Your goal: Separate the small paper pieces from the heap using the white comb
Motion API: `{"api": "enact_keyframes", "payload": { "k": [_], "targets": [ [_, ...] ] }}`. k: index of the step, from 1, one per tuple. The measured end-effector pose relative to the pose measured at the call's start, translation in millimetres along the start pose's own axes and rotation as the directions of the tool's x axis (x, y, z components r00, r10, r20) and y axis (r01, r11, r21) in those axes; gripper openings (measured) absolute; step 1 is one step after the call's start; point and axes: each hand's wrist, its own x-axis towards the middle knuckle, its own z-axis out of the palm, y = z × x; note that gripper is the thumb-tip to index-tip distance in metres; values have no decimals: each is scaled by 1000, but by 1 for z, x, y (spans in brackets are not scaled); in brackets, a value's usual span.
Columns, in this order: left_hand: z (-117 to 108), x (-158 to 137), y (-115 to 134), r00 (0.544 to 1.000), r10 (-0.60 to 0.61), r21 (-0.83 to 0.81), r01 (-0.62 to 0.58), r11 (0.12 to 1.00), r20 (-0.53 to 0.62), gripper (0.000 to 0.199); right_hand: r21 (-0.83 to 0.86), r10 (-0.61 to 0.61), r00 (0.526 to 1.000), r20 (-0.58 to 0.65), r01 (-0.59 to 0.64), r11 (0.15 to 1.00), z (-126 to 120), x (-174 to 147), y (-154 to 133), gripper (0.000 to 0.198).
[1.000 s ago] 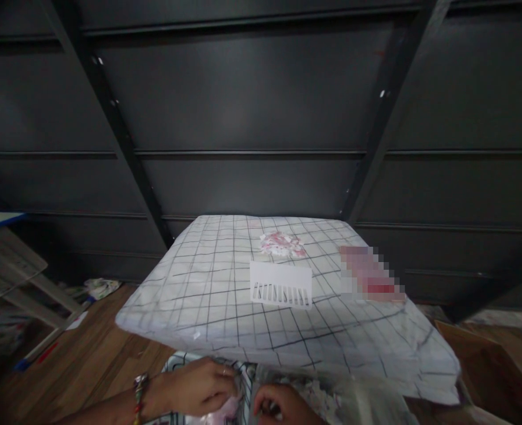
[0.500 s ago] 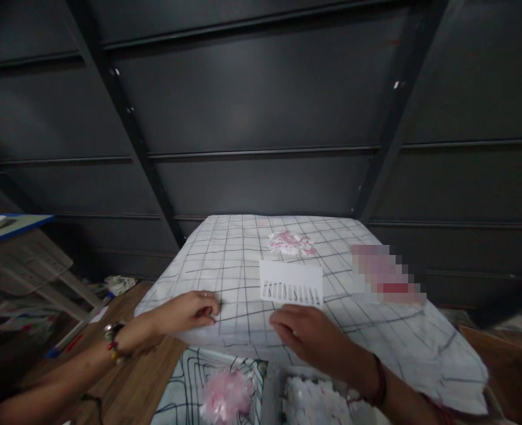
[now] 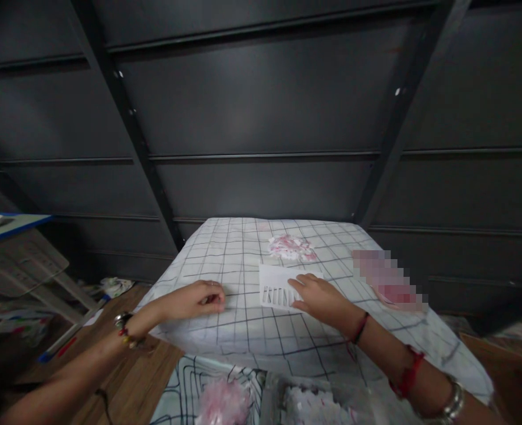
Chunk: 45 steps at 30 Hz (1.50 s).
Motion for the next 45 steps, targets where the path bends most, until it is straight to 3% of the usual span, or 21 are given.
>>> {"api": "enact_keyframes", "payload": {
  "k": [4, 7, 14, 17, 19, 21, 24, 27, 32, 38, 45],
  "targets": [
    [9, 42, -17, 987, -14, 64, 24, 998, -162, 16, -50, -1, 996, 86, 5, 999, -1, 3, 4, 24],
    [18, 79, -32, 971, -8, 111, 36, 993, -239, 15, -96, -28, 995, 97, 37, 995, -3, 4, 8, 34],
    [15, 127, -53, 968, -3, 225, 62, 972, -252, 21, -228, -147, 987, 66, 158, 961, 3, 6, 3, 22],
    [9, 135, -61, 968, -18, 270, 88, 959, -251, 25, -410, -289, 957, -30, 252, 877, 3, 8, 4, 21],
    [7, 139, -66, 968, -32, 295, 108, 949, -249, 26, -475, -329, 935, -130, 233, 849, -5, 9, 11, 21],
    [6, 142, -68, 965, -54, 317, 136, 939, -256, 27, -467, -282, 934, -221, 153, 871, -19, 13, 24, 21],
    [9, 147, -64, 957, -103, 345, 196, 918, -271, 29, -297, -89, 954, -287, 0, 955, -39, 23, 48, 18],
    [15, 151, -55, 948, -151, 369, 253, 894, -281, 35, -87, -35, 979, -201, 18, 996, -50, 33, 72, 17],
    [29, 157, -49, 944, -248, 353, 313, 882, -217, 62, 86, 139, 971, -192, -125, 988, -56, 39, 105, 18],
    [32, 166, -50, 960, -246, 297, 276, 914, -134, 71, 149, 145, 941, -306, -103, 984, -62, 45, 140, 32],
    [33, 177, -48, 950, -284, 310, 310, 898, -128, 69, 81, 147, 901, -408, -124, 989, -43, 66, 156, 25]
  ]
}}
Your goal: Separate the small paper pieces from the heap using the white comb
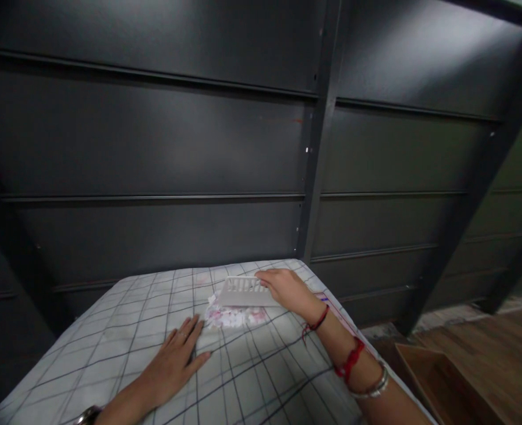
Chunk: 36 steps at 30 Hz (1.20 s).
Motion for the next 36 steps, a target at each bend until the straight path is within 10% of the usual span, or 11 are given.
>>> {"api": "enact_keyframes", "payload": {
  "k": [18, 36],
  "targets": [
    [24, 12, -16, 989, 66, 20, -64, 998, -129, 60, -192, -71, 967, -246, 23, 981, 28, -16, 12, 33],
    [29, 15, -20, 987, 81, 22, -79, 997, -142, 58, -239, -118, 973, -198, 68, 969, 20, -20, 19, 32]
  ]
}}
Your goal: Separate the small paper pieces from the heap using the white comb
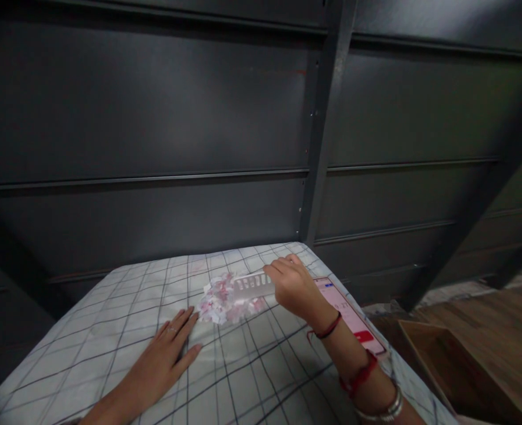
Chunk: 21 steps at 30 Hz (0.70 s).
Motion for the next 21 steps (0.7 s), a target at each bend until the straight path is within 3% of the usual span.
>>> {"api": "enact_keyframes", "payload": {
  "k": [6, 10, 21],
  "targets": [
    [2, -1, -1, 1000, 11, -5, -11, 1000, -20, 58, -1, -10, 999, -37, 10, 1000, -7, 0, 1, 32],
    [-1, 0, 2, 1000, -6, 11, 6, 1000, 18, 60, 42, -58, 998, 29, 56, 998, -11, 1, -1, 30],
    [2, 0, -1, 1000, 19, -2, -19, 1000, -15, 57, 108, -77, 991, 109, 65, 992, -18, 3, -8, 27]
  ]
}}
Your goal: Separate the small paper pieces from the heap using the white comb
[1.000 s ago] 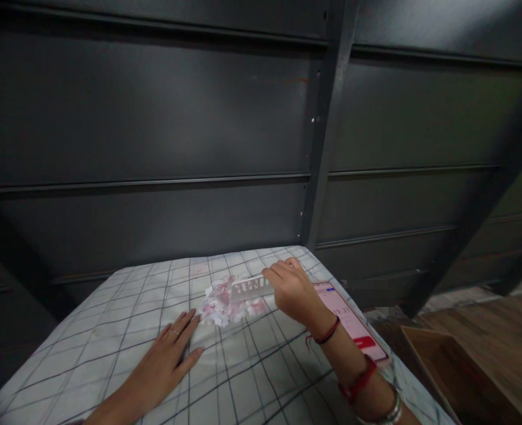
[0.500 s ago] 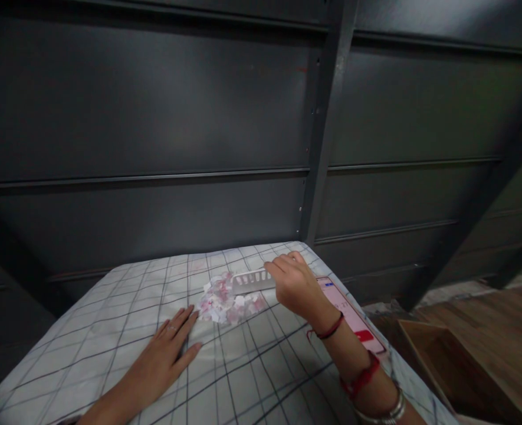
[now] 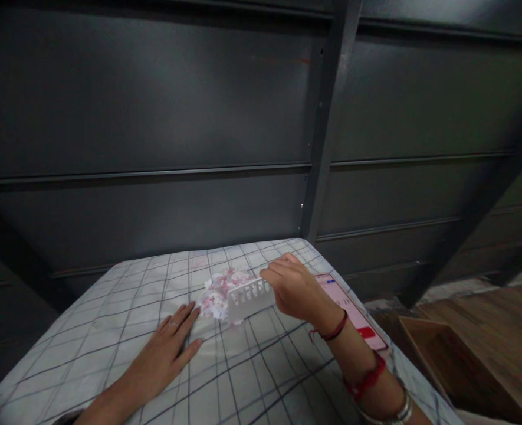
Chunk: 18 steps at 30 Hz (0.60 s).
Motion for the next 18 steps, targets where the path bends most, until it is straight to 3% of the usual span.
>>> {"api": "enact_keyframes", "payload": {
  "k": [4, 8, 14, 18],
  "targets": [
    [-4, 2, 4, 999, -11, 5, 10, 1000, 32, 61, -33, 5, 999, -42, -6, 999, 1, 2, -3, 27],
    [-6, 2, 6, 998, -22, 12, 21, 1000, 63, 63, -43, -14, 1000, -4, 14, 999, 2, 2, -3, 26],
    [1, 1, -1, 1000, -4, 21, 4, 1000, -3, 59, 7, -12, 999, -32, 13, 1000, -6, -2, 1, 26],
    [2, 0, -1, 1000, -1, 56, 0, 998, 15, 60, -21, -20, 1000, -20, 20, 1000, -8, -3, 5, 26]
  ]
}}
